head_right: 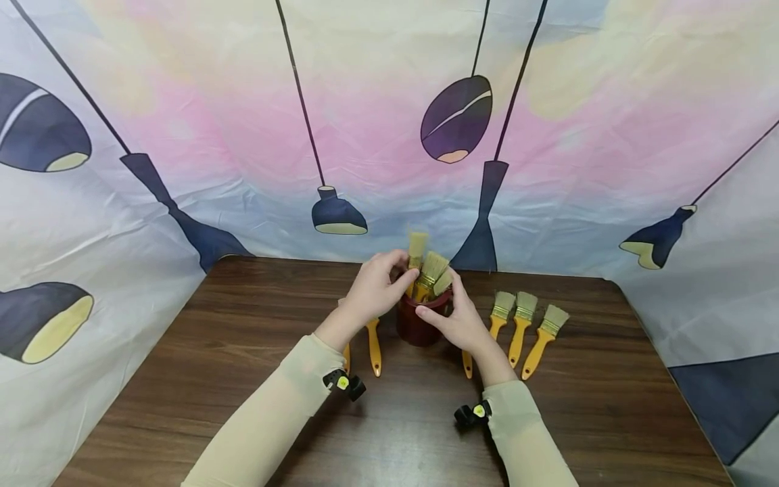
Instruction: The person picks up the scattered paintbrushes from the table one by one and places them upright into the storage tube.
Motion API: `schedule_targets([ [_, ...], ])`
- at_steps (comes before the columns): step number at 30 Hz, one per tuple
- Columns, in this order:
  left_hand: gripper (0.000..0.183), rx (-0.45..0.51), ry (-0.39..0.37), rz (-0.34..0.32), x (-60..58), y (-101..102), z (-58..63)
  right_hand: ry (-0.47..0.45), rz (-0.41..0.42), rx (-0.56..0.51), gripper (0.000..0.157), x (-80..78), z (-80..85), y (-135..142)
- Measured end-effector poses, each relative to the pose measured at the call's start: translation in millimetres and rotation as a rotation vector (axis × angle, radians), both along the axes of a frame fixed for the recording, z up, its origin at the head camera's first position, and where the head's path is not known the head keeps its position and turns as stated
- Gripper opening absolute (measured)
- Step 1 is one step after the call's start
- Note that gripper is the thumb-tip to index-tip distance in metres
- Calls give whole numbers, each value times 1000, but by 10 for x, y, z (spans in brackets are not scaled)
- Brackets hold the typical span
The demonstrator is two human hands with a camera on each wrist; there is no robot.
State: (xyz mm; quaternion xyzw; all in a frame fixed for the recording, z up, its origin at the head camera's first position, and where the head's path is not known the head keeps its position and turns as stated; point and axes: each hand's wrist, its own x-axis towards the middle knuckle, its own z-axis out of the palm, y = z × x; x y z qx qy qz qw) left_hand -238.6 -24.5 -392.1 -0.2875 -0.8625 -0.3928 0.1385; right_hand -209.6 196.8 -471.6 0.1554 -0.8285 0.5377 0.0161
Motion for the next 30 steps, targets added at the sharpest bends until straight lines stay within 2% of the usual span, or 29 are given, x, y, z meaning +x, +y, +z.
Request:
schedule_targets([
  [3,18,-74,37,-8,0,14,-35,8,1,7,99,-2,4,1],
  [6,19,-96,47,4,8,20,-54,8,2,13,100,-5,6,-3],
  [9,23,-74,31,12,18,23,-59,6,0,19,100,-7,7,-6],
  [14,46,-8,-6,13,37,32,-54,4,-1,17,100,-2,6,-9],
  [16,49,12,-12,13,42,34,-53,2,1,11,99,-3,2,-10],
  [30,35,60,11,16,69,-9,-66,-3,1,5,99,4,10,-6],
])
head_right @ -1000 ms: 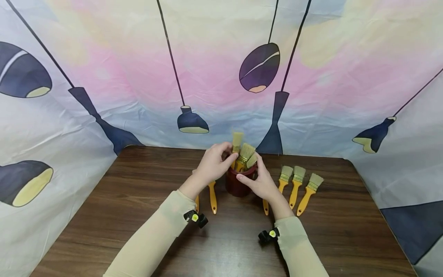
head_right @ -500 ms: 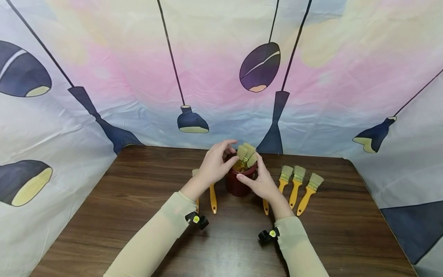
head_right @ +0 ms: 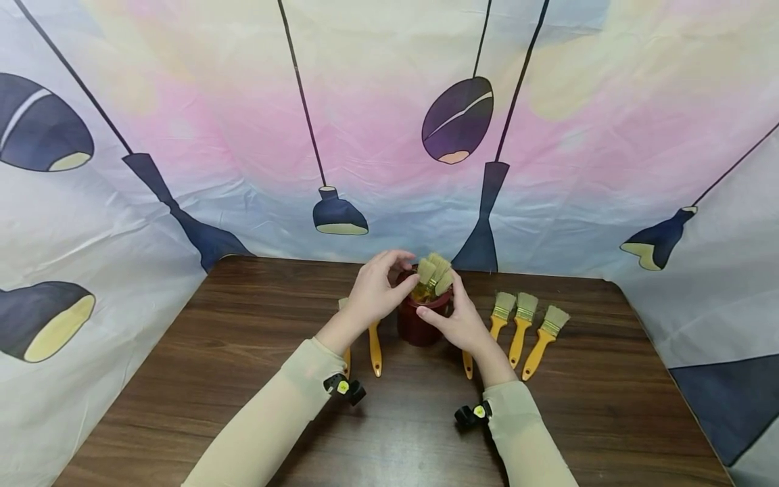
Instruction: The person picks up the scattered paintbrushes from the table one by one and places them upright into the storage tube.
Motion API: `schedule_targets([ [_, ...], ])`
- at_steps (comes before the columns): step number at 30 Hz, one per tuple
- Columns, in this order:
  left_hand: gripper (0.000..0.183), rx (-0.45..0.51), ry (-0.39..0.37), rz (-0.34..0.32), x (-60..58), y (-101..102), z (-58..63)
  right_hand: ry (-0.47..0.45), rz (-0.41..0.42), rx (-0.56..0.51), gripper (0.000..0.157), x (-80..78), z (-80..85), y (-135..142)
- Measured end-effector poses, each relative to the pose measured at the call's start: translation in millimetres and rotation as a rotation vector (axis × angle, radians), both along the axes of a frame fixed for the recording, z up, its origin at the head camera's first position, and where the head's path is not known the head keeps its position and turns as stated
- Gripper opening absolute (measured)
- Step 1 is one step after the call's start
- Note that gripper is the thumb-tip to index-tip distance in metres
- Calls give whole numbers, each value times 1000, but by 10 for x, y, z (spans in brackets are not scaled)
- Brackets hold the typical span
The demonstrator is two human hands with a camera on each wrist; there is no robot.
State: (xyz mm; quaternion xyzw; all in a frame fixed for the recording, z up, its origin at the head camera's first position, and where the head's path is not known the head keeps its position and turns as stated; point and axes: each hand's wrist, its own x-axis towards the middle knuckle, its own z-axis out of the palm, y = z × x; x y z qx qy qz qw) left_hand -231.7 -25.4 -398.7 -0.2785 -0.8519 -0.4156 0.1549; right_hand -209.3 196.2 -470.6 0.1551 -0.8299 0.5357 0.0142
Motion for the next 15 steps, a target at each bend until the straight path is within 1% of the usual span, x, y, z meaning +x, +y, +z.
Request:
schedule_targets([
  [5,35,46,-31,-1,8,-45,-4,-16,-4,6,100,4,2,3],
  [11,34,93,-61,32,25,-153,25,-16,-7,-9,100,9,-9,-5],
  [15,34,119,-90,56,7,-261,8,-9,-8,-11,100,2,-28,-7],
])
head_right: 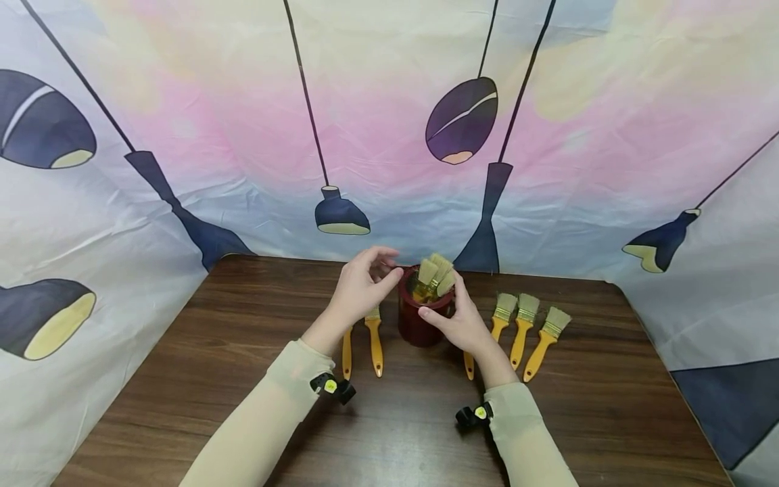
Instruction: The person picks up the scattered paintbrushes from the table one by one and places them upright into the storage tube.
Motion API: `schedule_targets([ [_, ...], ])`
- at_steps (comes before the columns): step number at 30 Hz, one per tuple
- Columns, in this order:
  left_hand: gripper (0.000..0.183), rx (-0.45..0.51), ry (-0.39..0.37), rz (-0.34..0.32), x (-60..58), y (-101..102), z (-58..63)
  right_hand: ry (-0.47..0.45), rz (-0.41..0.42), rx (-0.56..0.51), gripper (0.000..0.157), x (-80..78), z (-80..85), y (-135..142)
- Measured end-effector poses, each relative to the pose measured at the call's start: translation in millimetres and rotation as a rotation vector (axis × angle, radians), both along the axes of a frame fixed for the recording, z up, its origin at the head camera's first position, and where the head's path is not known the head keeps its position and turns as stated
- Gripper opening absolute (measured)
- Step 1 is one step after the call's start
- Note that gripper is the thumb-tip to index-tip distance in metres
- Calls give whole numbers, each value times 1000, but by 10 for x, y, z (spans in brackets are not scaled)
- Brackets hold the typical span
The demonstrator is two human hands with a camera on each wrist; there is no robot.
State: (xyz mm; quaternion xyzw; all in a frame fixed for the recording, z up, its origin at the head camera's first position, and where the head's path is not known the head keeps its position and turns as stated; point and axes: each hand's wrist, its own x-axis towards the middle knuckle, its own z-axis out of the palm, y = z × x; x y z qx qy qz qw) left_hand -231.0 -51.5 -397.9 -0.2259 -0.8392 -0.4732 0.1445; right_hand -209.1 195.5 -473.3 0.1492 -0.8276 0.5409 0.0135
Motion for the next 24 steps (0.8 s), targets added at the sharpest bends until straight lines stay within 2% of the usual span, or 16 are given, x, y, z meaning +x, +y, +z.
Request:
schedule_targets([
  [5,32,45,-44,40,-2,-143,-67,-9,-8,15,99,0,14,-6],
  [8,32,63,-40,63,3,-217,-117,-18,-14,23,99,4,15,-4],
  [13,30,60,-50,107,5,-351,-255,-37,-13,16,99,20,46,2],
  [19,32,-6,-92,178,29,-554,-455,-43,-7,9,101,17,66,-4],
  [24,39,-143,-178,250,49,-692,-643,-38,-6,17,99,23,54,-8],
])
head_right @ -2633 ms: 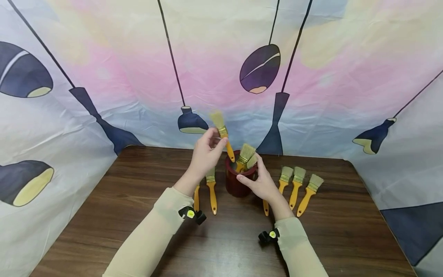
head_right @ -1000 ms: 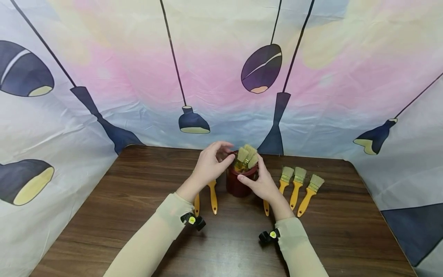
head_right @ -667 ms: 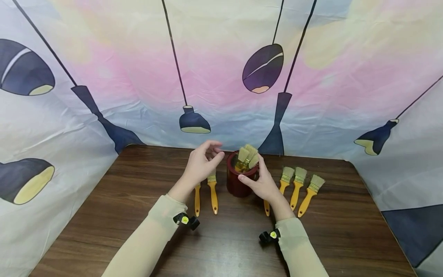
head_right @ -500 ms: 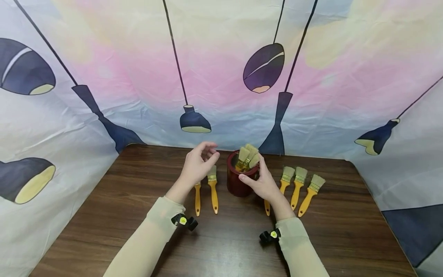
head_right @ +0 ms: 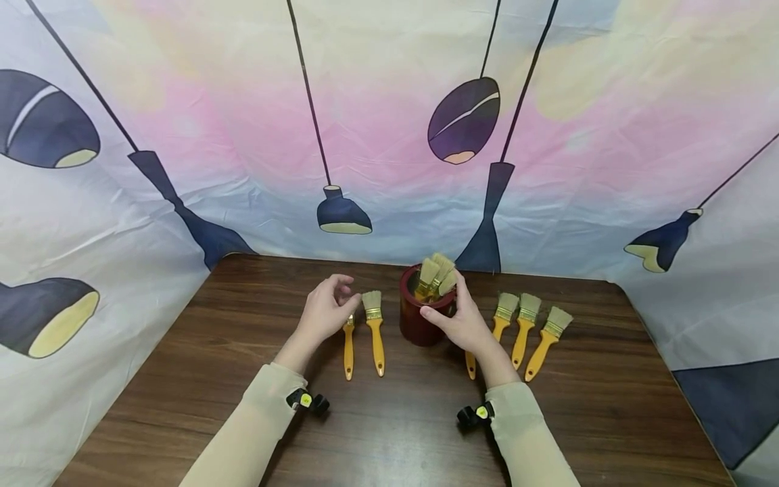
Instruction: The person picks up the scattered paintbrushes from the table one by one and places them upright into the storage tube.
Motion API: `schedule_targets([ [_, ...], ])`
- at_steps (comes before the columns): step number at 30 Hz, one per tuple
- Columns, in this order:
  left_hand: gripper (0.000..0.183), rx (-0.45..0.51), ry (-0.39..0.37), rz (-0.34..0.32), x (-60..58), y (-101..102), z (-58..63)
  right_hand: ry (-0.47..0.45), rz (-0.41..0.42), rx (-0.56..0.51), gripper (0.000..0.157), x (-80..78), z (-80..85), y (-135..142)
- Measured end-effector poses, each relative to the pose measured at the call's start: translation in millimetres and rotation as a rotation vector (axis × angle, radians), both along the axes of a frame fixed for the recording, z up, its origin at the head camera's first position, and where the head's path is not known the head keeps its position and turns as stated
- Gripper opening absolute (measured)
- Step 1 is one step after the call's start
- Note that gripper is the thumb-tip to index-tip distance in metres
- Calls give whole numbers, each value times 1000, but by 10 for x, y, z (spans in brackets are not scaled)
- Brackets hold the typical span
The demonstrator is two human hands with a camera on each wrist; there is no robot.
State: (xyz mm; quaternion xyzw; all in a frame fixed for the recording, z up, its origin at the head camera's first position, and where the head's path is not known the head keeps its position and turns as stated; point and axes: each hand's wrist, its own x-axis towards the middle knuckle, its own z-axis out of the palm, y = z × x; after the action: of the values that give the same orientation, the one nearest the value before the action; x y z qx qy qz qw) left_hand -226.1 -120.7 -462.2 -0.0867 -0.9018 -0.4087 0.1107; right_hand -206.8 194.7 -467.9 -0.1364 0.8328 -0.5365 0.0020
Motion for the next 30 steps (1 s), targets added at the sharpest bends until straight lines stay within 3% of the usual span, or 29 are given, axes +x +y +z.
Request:
schedule_targets([
  [6,55,-160,-134,36,31,-71,-133,-9,-8,24,100,-5,-38,30],
  [16,94,-287,-296,-42,92,-176,-108,-19,-10,22,100,-7,-26,19],
  [21,83,-301,-317,-69,90,-213,-88,-22,-13,24,100,-5,-6,0],
  [25,64,-290,-304,-56,68,-237,-87,-21,-12,25,100,-4,9,-2],
  [30,55,-294,-285,-35,53,-265,-83,-20,-8,17,98,3,12,-1],
])
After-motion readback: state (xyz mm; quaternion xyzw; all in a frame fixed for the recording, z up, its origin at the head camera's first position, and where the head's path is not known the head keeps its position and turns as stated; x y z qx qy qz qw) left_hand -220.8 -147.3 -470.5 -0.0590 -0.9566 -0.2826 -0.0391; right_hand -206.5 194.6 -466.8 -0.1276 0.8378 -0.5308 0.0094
